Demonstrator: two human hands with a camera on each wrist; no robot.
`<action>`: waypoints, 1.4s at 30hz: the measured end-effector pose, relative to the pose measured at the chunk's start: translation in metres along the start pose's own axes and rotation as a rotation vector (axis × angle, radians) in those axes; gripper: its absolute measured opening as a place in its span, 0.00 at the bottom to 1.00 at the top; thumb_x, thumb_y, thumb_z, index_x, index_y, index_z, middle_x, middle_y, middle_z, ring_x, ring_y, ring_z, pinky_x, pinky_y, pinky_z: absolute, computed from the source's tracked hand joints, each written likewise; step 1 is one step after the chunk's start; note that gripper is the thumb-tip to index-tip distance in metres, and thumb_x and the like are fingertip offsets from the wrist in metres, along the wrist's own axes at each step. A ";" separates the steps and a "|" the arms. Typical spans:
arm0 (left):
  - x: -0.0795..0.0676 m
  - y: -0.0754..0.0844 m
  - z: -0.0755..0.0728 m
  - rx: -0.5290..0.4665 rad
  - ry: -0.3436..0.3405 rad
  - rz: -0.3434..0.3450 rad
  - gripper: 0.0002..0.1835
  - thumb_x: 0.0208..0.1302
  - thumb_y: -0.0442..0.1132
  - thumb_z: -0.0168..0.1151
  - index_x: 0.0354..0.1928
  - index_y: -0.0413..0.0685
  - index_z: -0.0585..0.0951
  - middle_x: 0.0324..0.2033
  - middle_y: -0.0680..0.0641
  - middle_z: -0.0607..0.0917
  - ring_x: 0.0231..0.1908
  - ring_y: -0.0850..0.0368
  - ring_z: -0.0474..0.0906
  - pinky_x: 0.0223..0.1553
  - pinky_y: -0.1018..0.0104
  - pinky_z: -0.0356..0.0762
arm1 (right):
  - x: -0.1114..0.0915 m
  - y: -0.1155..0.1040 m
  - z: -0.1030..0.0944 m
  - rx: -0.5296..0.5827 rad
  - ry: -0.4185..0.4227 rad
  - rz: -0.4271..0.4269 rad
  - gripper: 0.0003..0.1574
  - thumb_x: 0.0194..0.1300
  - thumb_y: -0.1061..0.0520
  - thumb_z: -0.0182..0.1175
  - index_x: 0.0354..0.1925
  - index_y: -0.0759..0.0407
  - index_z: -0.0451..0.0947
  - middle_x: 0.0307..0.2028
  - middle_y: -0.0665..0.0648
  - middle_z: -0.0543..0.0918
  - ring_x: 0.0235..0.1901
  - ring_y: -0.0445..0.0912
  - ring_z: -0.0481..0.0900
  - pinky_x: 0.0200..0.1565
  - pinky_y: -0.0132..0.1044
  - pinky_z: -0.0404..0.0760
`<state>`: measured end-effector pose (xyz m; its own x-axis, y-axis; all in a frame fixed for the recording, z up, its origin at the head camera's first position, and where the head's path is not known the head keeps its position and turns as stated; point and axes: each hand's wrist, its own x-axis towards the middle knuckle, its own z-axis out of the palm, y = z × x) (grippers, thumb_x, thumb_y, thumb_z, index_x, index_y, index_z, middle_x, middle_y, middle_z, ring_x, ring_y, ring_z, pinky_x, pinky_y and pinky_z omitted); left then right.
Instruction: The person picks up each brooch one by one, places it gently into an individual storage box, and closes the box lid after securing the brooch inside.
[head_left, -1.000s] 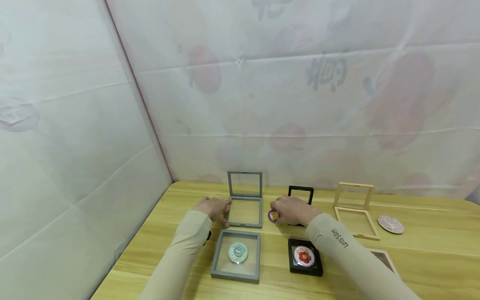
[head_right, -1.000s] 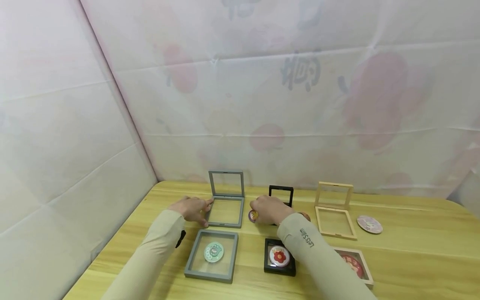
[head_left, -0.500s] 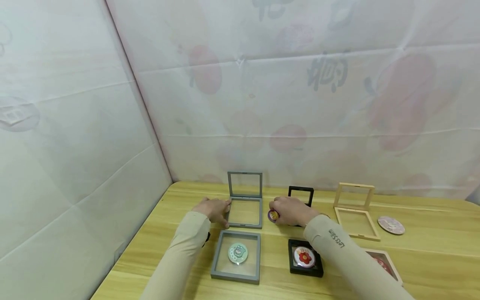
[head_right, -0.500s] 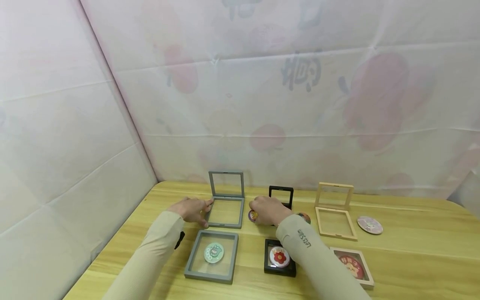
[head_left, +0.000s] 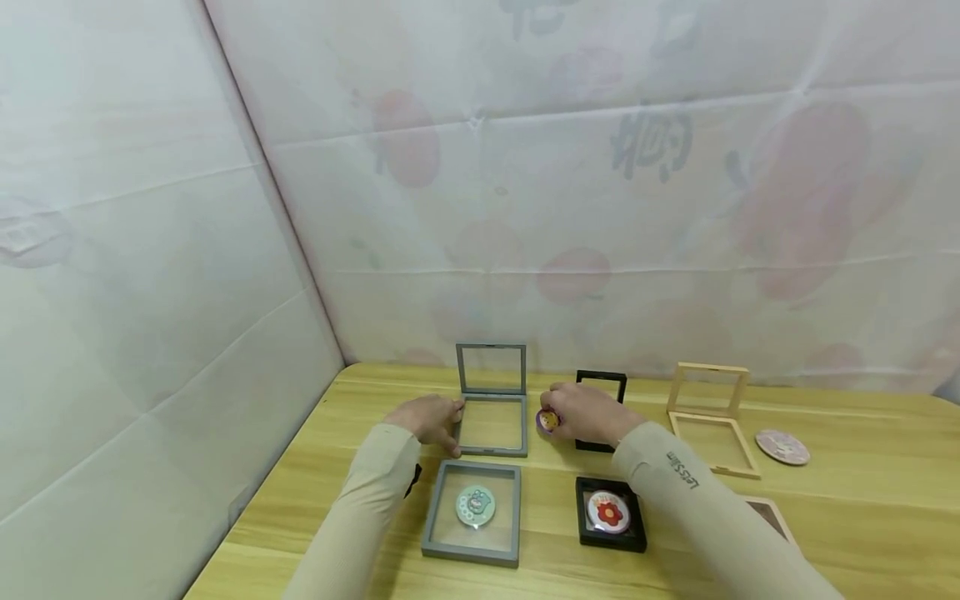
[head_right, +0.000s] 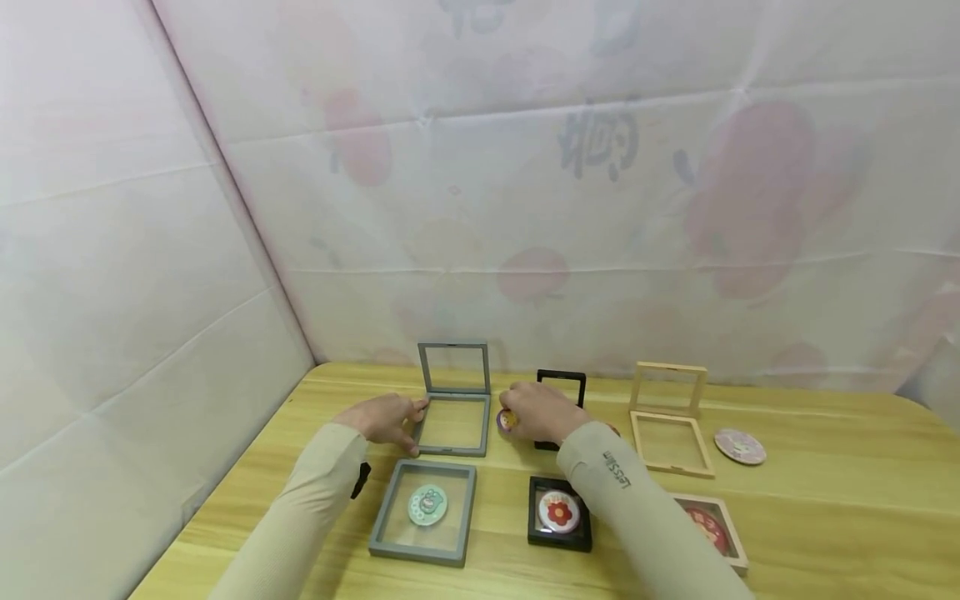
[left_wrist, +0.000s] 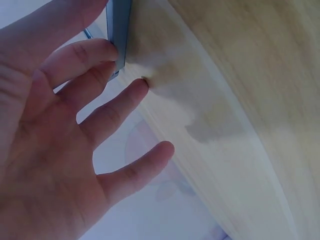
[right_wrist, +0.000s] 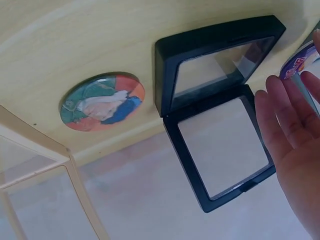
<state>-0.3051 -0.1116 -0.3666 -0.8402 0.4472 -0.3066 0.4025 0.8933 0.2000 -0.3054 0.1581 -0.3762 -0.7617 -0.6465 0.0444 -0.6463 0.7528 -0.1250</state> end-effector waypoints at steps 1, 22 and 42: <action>0.000 0.000 0.000 0.008 0.005 0.004 0.45 0.56 0.45 0.78 0.72 0.35 0.68 0.63 0.42 0.79 0.66 0.42 0.71 0.66 0.50 0.68 | 0.000 0.000 -0.001 -0.003 0.007 -0.009 0.12 0.61 0.59 0.73 0.40 0.62 0.82 0.37 0.56 0.81 0.32 0.44 0.78 0.37 0.41 0.81; 0.003 0.018 -0.002 -0.025 0.030 -0.130 0.22 0.51 0.42 0.81 0.45 0.46 0.81 0.40 0.50 0.85 0.43 0.51 0.82 0.46 0.55 0.81 | 0.017 -0.017 -0.001 0.037 0.035 -0.059 0.15 0.57 0.62 0.75 0.42 0.65 0.83 0.40 0.59 0.82 0.37 0.48 0.81 0.40 0.42 0.82; 0.005 0.026 -0.006 0.042 0.019 -0.167 0.19 0.50 0.40 0.83 0.40 0.44 0.83 0.39 0.50 0.85 0.40 0.54 0.81 0.44 0.58 0.81 | 0.033 -0.027 0.008 0.084 0.016 -0.053 0.16 0.56 0.61 0.77 0.41 0.63 0.83 0.40 0.56 0.82 0.38 0.48 0.81 0.42 0.42 0.82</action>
<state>-0.3006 -0.0862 -0.3574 -0.9034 0.2915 -0.3143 0.2710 0.9565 0.1083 -0.3129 0.1157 -0.3794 -0.7277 -0.6825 0.0687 -0.6798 0.7043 -0.2046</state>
